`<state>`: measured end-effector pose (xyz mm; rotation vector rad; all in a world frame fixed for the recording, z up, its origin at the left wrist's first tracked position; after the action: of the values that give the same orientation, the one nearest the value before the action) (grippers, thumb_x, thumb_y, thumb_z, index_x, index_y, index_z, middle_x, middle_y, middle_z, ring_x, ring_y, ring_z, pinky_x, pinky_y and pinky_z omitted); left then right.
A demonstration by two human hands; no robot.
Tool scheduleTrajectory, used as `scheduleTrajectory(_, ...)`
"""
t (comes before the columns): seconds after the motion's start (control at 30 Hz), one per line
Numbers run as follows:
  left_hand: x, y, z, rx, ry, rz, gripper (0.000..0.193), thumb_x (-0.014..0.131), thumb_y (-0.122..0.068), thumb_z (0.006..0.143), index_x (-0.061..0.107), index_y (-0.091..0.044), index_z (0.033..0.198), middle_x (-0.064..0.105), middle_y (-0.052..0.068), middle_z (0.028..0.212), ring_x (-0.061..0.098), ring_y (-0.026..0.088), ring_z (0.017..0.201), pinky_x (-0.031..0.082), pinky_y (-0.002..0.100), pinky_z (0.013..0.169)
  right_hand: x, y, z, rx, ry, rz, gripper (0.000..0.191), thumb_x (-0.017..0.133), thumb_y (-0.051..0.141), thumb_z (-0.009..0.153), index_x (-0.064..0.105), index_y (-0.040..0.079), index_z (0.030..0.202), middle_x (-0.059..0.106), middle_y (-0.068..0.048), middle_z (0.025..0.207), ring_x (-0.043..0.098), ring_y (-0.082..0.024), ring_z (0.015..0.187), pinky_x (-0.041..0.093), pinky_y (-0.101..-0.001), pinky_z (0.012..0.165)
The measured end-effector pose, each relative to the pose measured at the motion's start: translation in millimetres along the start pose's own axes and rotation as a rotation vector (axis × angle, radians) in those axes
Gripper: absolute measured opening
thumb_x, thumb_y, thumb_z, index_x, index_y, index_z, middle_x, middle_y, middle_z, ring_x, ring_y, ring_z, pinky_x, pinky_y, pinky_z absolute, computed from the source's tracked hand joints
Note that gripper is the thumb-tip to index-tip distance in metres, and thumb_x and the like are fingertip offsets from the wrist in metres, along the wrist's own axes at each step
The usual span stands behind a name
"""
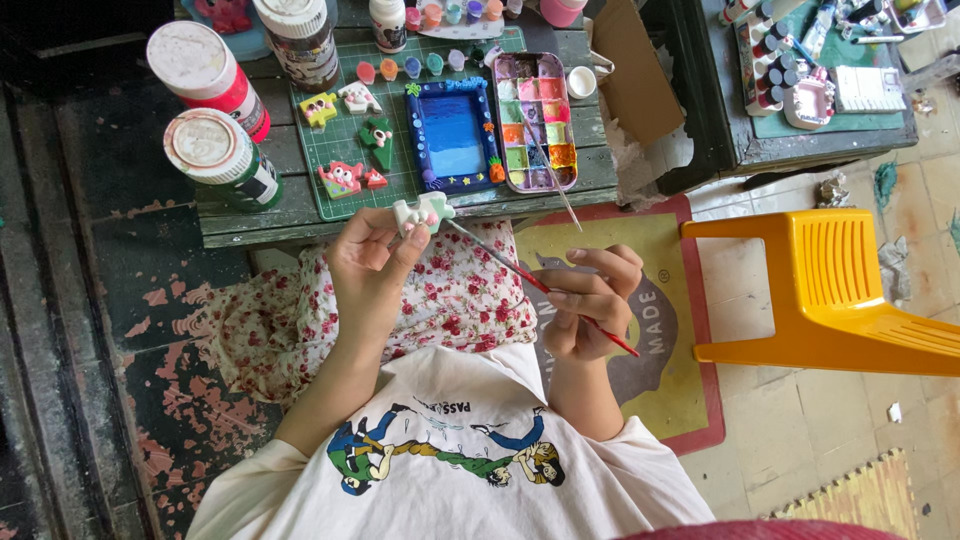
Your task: The person sits at a low craft table and paints small figurines with a paintbrush. They dip the brush into a watercolor palette, apply paint to a blue picture-frame-like object, then hold a small white figurine in one hand and paint it green, reloading the brush from the palette as they work.
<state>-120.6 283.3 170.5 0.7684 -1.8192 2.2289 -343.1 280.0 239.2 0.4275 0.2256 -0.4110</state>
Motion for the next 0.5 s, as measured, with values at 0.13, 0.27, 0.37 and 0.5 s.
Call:
scheduleTrajectory(0.13,0.4,-1.1,-0.4,0.008,-0.001,0.015,0.012,0.074,-0.002,0.098,0.065,-0.002,0.107,0.074,0.009,0.111,0.071,0.017,0.112,0.055,0.032,0.102,0.0,-0.4,1.1,0.011,0.034,-0.001,0.010,0.052,0.022,0.104,0.053,0.016,0.095,0.076,-0.003,0.085,0.058,-0.022,0.104,0.037,-0.0446,0.096)
scheduleTrajectory(0.27,1.0,-1.1,-0.4,0.018,0.001,0.015,0.013,0.074,-0.002,0.098,0.065,-0.001,0.108,0.074,0.009,0.111,0.071,0.017,0.111,0.056,0.032,0.102,-0.6,-1.0,0.5,0.020,0.009,0.019,0.010,0.052,0.020,0.105,0.052,0.015,0.096,0.076,-0.002,0.086,0.059,-0.021,0.105,0.039,-0.0444,0.097)
scheduleTrajectory(0.37,0.4,-0.7,-0.3,0.021,0.002,0.006,0.013,0.073,-0.001,0.099,0.065,-0.001,0.108,0.074,0.009,0.111,0.071,0.017,0.112,0.055,0.033,0.103,-0.1,-1.1,0.0,0.016,0.017,0.011,0.010,0.052,0.020,0.104,0.052,0.015,0.095,0.076,-0.003,0.086,0.059,-0.022,0.104,0.038,-0.0447,0.097)
scheduleTrajectory(0.5,0.4,0.9,-0.4,0.011,-0.005,0.008,0.013,0.074,0.000,0.098,0.065,0.000,0.108,0.074,0.009,0.110,0.071,0.017,0.111,0.056,0.033,0.101,-0.3,-2.2,0.9,0.007,0.005,0.012,0.010,0.052,0.019,0.104,0.052,0.014,0.095,0.076,-0.004,0.085,0.059,-0.023,0.103,0.038,-0.0450,0.096)
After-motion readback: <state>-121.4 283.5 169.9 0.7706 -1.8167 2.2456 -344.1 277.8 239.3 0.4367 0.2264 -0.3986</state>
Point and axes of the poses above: each hand's wrist, its own z-axis towards the middle knuckle, its own x-axis out of the palm, y = z × x, the point moved 3 cm from there along z, towards the middle knuckle
